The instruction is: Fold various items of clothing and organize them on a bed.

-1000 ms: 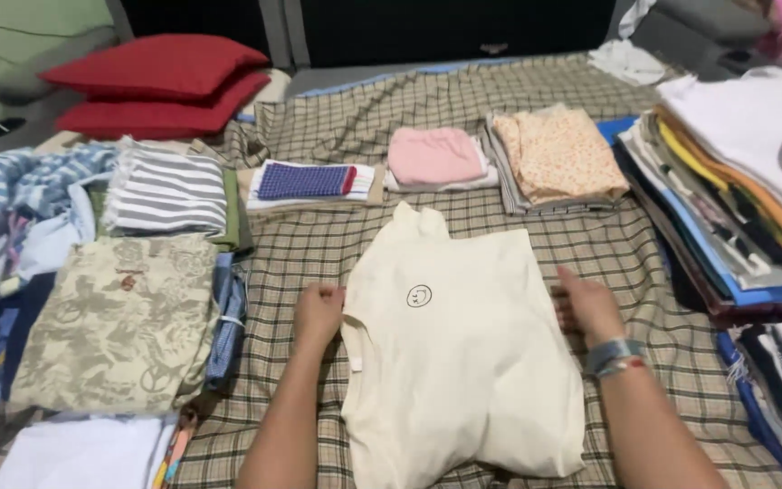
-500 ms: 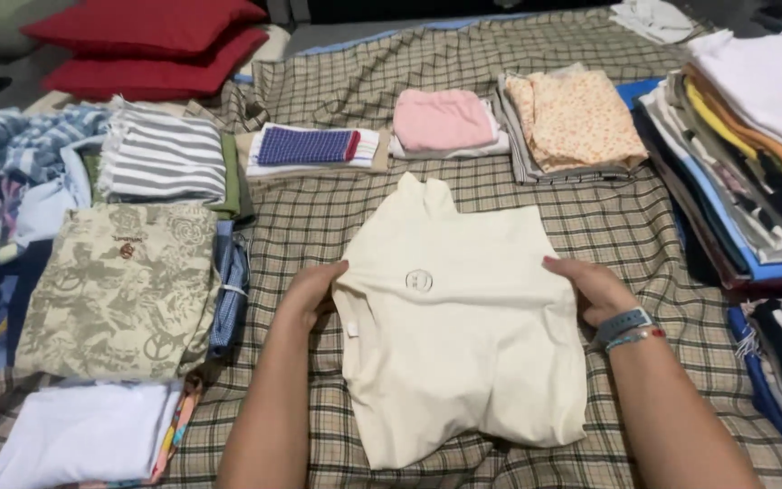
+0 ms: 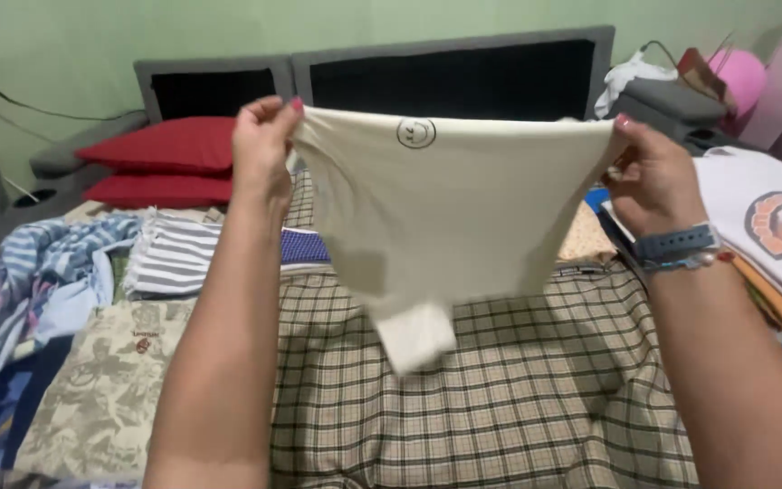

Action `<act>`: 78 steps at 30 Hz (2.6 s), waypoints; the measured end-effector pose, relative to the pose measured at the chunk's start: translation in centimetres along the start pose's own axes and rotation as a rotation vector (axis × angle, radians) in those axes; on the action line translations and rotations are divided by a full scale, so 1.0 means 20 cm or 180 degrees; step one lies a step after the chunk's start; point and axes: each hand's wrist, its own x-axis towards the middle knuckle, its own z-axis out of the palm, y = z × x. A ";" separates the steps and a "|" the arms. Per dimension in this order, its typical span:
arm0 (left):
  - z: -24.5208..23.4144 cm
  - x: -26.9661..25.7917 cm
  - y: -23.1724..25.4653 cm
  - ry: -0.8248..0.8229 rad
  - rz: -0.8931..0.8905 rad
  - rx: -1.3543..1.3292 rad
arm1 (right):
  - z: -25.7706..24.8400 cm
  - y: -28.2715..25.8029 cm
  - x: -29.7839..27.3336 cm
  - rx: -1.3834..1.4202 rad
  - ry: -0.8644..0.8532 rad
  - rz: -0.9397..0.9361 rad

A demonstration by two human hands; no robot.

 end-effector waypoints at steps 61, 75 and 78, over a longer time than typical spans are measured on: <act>-0.41 -0.83 -1.14 -0.0727 -0.1804 0.5233 | -0.79 1.54 -0.06 -0.3165 0.0682 0.0489; 0.01 -0.46 -1.50 -0.0460 -0.2122 0.2028 | -0.78 1.34 -0.01 -0.2006 0.0177 0.1601; 0.05 -0.57 -1.02 -0.0309 -0.1814 0.2422 | -0.59 1.04 -0.12 -0.1871 0.0101 0.1178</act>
